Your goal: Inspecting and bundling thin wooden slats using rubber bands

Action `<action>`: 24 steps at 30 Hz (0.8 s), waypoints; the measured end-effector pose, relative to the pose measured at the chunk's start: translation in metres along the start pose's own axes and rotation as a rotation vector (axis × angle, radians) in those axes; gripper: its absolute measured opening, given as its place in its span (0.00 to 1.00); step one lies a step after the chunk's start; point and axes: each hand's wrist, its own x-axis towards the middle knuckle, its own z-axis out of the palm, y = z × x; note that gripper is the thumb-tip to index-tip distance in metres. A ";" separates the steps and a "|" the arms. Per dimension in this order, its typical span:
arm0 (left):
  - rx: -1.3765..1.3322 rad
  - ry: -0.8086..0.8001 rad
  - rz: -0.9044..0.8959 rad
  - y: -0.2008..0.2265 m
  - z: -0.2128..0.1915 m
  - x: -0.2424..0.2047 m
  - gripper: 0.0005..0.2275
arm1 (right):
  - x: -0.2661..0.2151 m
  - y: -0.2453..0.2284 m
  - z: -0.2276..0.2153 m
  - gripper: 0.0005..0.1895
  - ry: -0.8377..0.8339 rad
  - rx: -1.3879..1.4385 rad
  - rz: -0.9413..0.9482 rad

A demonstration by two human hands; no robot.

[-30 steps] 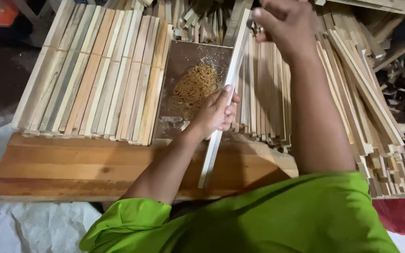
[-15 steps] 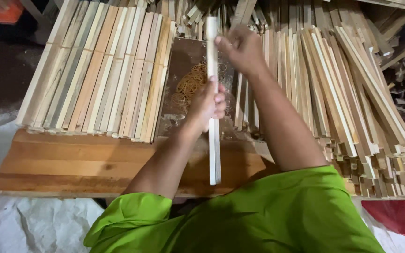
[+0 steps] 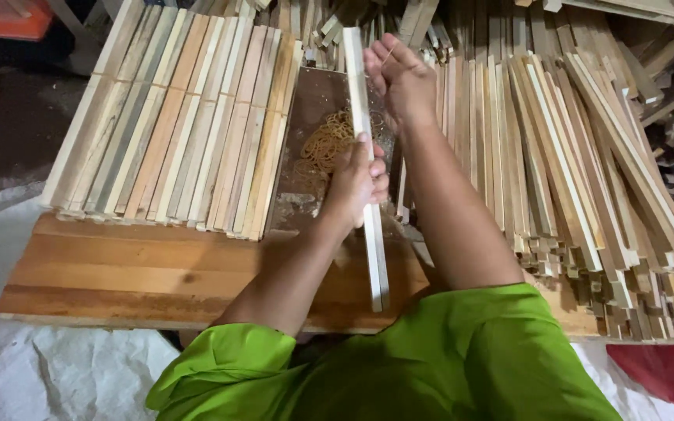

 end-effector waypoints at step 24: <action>0.148 -0.183 -0.150 -0.019 -0.006 0.002 0.18 | -0.020 -0.025 -0.009 0.12 -0.074 -0.399 0.294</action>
